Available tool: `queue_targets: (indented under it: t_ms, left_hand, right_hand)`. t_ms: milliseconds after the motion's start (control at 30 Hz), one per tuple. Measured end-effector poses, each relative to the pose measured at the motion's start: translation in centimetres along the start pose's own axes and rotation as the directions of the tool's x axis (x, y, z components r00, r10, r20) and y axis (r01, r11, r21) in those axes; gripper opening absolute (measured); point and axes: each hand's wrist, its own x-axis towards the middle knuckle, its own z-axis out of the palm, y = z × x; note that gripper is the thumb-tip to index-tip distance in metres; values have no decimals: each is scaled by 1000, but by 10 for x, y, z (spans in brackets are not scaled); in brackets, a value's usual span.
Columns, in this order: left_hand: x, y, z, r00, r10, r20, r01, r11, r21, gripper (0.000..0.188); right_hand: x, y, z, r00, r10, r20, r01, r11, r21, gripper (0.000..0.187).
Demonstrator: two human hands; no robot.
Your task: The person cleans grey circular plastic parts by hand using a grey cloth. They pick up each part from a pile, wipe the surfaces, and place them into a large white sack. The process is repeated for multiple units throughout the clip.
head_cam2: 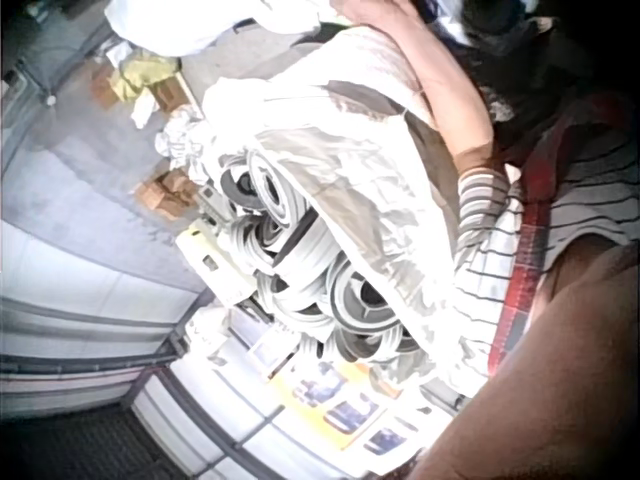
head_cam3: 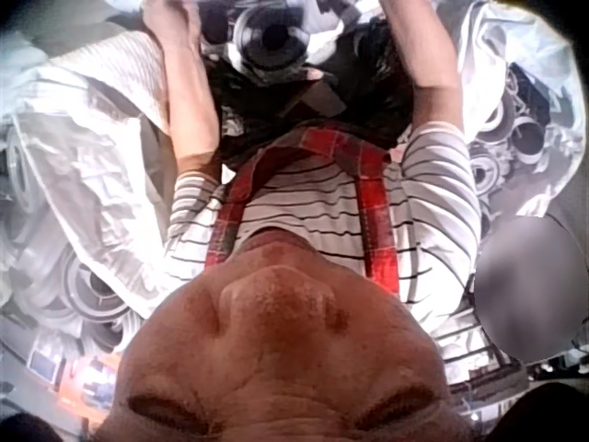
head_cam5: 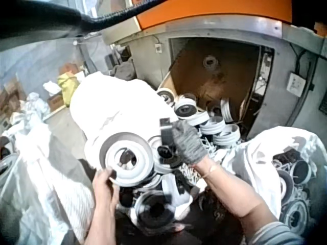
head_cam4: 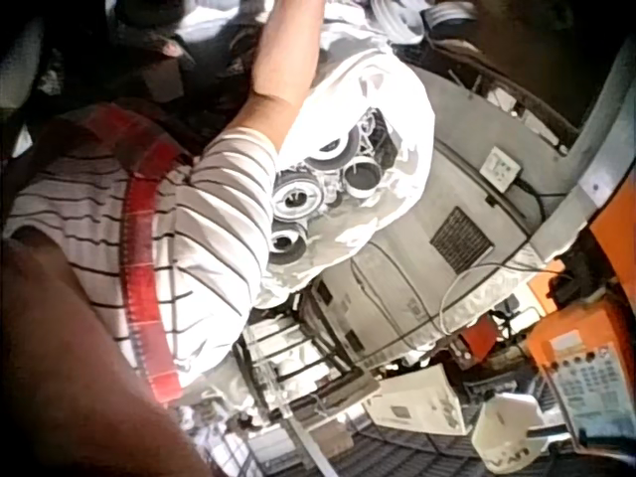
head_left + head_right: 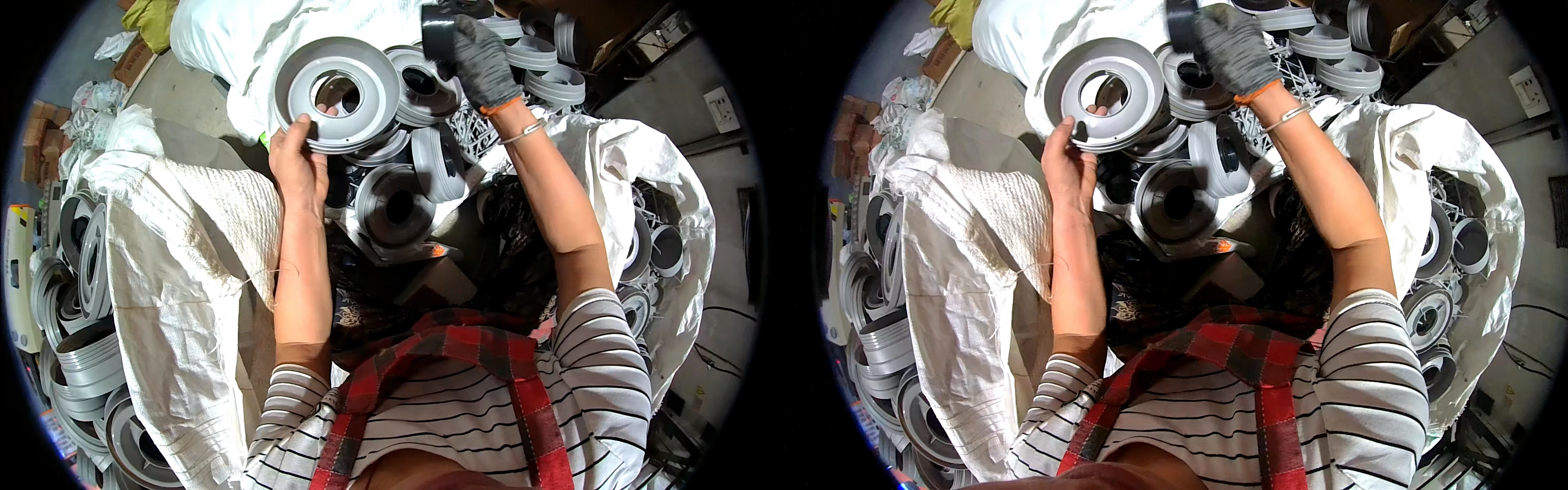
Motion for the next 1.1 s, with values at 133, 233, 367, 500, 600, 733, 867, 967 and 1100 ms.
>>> queue_targets:
  t_ms: [133,233,367,500,600,733,867,967,1100]
  left_hand:
    - [-20,-1,20,986,-7,166,11,1000,-27,48]
    - [-21,-14,17,968,-107,225,135,984,-114,45]
    - [-26,-12,23,973,-83,216,110,988,-113,43]
    - [-25,-13,16,962,-56,266,23,992,126,46]
    - [-25,-7,17,961,-55,270,3,982,190,45]
    - [-27,3,14,952,-147,268,109,982,153,46]
    - [-24,-1,9,930,-149,336,82,975,206,51]
    - [-32,-10,22,945,-59,322,12,989,144,46]
    - [-37,-20,15,943,24,331,-162,903,397,43]
  right_hand:
    - [-20,1,30,929,-348,125,360,768,-529,25]
    - [-31,13,42,714,-598,363,650,374,-662,26]
    - [-32,7,39,760,-352,547,642,544,-540,50]
    - [-43,-19,42,900,-206,383,401,736,-545,79]
    - [-44,-12,37,838,-299,456,525,666,-530,78]
    - [-48,-11,36,756,-347,555,623,639,-451,72]
    - [-52,-16,32,775,-379,506,616,635,-466,75]
    - [-51,-5,37,830,-458,318,553,750,-364,64]
    - [-49,-19,29,889,-123,442,256,932,-256,50]
